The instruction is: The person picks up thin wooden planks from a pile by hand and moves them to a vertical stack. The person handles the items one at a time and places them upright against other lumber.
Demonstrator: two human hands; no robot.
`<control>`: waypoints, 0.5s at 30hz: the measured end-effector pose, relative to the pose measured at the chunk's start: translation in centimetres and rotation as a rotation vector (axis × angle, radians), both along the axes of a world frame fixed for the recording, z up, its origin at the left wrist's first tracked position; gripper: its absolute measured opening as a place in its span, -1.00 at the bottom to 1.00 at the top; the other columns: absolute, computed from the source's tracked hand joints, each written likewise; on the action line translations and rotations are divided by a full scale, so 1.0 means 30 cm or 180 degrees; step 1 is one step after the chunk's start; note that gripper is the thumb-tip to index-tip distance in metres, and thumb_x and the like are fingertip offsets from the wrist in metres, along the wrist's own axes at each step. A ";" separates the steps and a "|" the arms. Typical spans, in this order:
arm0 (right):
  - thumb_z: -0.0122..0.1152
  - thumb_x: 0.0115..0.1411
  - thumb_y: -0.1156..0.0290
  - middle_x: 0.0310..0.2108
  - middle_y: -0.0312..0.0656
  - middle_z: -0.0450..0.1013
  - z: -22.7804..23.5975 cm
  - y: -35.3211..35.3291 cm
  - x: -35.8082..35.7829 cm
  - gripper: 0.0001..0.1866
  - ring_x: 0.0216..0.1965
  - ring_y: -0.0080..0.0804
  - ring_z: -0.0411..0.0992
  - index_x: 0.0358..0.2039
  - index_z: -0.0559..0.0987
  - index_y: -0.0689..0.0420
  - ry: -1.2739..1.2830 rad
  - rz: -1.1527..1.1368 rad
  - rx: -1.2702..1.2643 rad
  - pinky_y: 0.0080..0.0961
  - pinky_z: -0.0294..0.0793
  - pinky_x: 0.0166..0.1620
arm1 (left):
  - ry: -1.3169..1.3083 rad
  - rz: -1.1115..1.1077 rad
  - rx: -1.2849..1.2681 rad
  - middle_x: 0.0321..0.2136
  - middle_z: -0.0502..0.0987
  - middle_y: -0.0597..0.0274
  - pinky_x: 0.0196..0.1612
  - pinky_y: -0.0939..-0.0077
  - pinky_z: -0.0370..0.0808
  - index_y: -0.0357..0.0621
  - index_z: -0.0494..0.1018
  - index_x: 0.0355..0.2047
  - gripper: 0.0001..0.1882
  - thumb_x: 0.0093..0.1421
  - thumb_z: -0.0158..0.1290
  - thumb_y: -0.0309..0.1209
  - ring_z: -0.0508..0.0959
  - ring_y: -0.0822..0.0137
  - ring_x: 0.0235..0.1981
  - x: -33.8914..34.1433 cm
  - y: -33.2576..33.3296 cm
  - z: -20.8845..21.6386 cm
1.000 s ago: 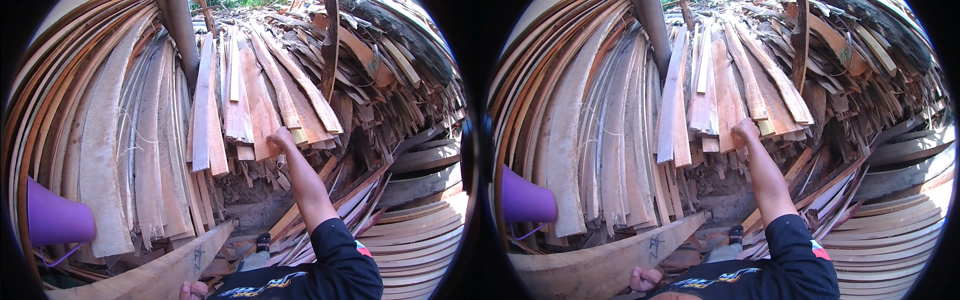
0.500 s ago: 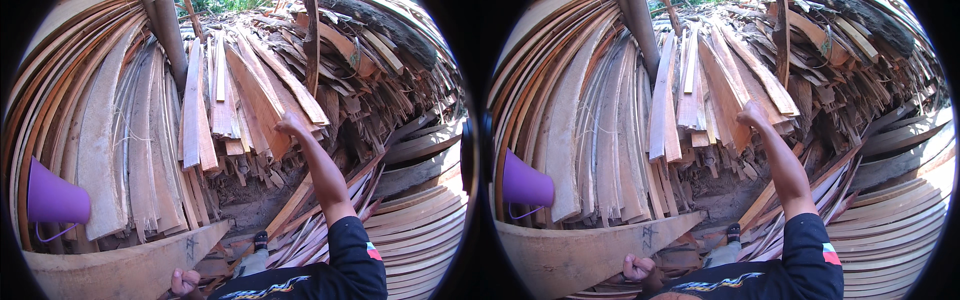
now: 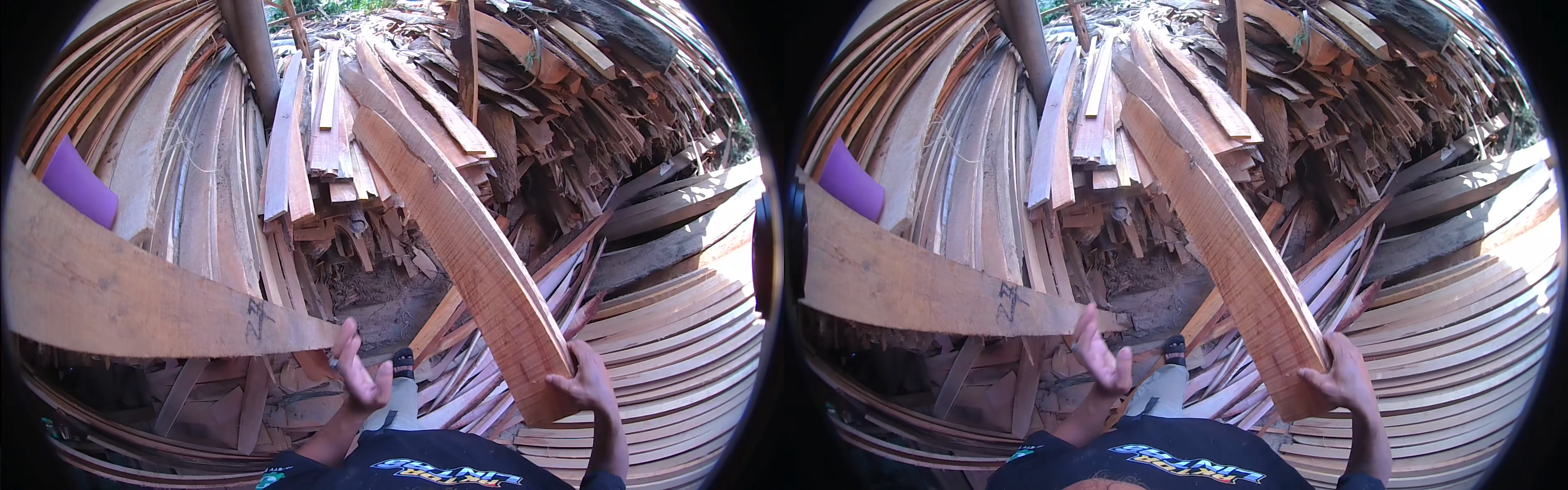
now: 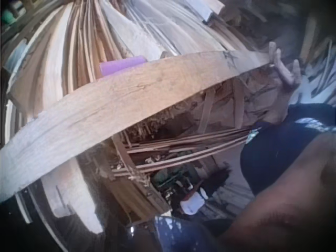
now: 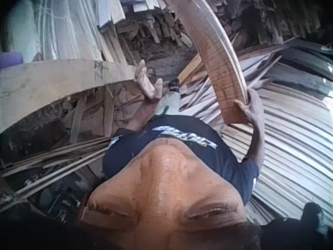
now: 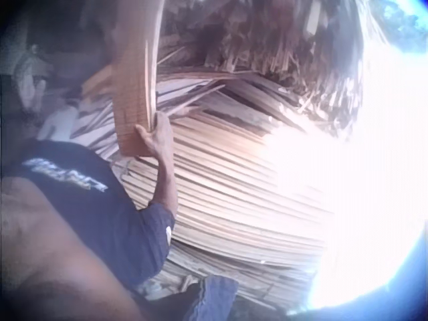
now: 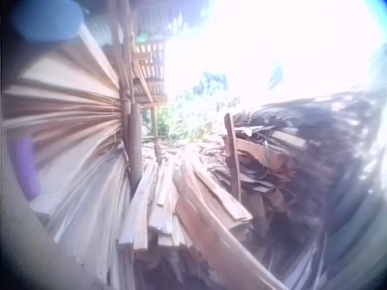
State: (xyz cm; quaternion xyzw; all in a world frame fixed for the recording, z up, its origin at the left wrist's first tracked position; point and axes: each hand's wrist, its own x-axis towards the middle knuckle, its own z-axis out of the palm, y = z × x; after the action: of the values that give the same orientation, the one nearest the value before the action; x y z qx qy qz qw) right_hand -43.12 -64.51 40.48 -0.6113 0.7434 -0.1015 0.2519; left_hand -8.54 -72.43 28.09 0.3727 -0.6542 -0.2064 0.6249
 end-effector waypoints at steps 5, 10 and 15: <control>0.43 -0.21 0.23 -0.35 0.03 0.37 -0.080 0.469 0.049 -0.44 -0.24 0.00 0.38 -0.23 0.43 0.27 0.0060 -0.0026 0.0137 -0.25 0.38 -0.16 | 0.3431 -0.2275 0.4362 0.23 0.06 -0.11 0.28 0.11 -0.03 -0.22 -0.06 0.26 -0.01 0.07 0.00 0.23 0.08 0.01 0.26 -0.248 -0.173 -0.547; 0.44 -0.21 0.23 -0.38 -0.03 0.30 -0.352 0.940 0.065 -0.45 -0.35 -0.02 0.37 -0.25 0.38 0.19 -0.0016 -0.0031 0.0041 -0.20 0.39 -0.30 | 0.3932 -0.2907 0.3280 0.16 0.21 -0.14 0.21 -0.02 0.16 -0.16 0.11 0.22 -0.01 -0.01 -0.03 0.33 0.22 -0.07 0.19 -0.410 -0.168 -0.758; 0.22 -0.03 0.34 -0.22 0.13 0.34 -0.565 1.396 0.078 -0.54 -0.17 0.07 0.35 -0.14 0.36 0.27 0.0318 -0.0463 0.0096 -0.11 0.37 -0.19 | 0.4181 -0.3283 0.3897 0.07 0.31 -0.11 0.17 -0.03 0.25 -0.14 0.25 0.13 -0.10 -0.02 0.04 0.29 0.33 -0.08 0.10 -0.528 0.228 -0.758</control>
State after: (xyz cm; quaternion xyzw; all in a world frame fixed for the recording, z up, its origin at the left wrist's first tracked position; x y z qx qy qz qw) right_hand -40.79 -22.62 23.54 -0.5561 0.7989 -0.0777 0.2156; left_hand -24.37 -65.60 5.35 0.1151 -0.0476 -0.9090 0.3979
